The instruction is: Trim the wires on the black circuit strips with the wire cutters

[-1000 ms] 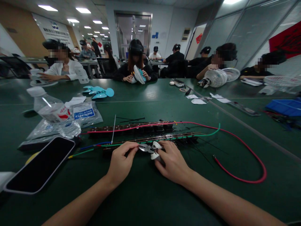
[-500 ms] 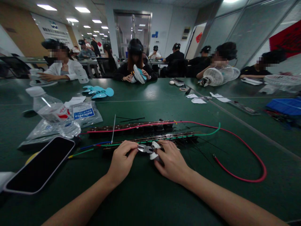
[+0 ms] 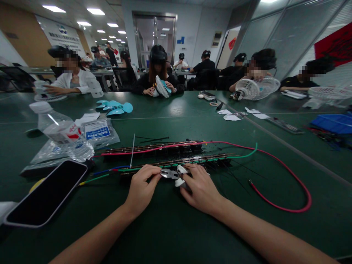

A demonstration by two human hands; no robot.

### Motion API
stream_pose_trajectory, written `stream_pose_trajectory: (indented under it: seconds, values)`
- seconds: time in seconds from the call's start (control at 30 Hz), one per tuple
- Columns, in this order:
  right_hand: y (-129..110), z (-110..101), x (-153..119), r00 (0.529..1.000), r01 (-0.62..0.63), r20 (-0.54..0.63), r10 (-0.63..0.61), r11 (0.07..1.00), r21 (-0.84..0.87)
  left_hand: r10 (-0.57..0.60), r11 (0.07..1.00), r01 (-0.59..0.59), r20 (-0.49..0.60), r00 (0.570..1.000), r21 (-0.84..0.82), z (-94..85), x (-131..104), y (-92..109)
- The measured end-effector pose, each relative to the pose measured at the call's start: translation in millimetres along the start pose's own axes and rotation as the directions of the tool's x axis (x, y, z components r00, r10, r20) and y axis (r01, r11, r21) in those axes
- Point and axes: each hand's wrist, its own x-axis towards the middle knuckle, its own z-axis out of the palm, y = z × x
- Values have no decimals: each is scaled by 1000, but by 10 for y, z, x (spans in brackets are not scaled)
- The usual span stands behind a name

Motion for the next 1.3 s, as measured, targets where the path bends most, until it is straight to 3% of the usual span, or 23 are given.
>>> stream_pose_trajectory:
  seconds: [0.7,1.3]
  values:
    - [17,11,-10,1000,31,5,-31,998,-63,29,1000,-29,25,999,8,3,8,0]
    - [10,-5,-3,1000,4,10,-4,1000,-2,38,999,-38,65,997,-4,2,11,-31]
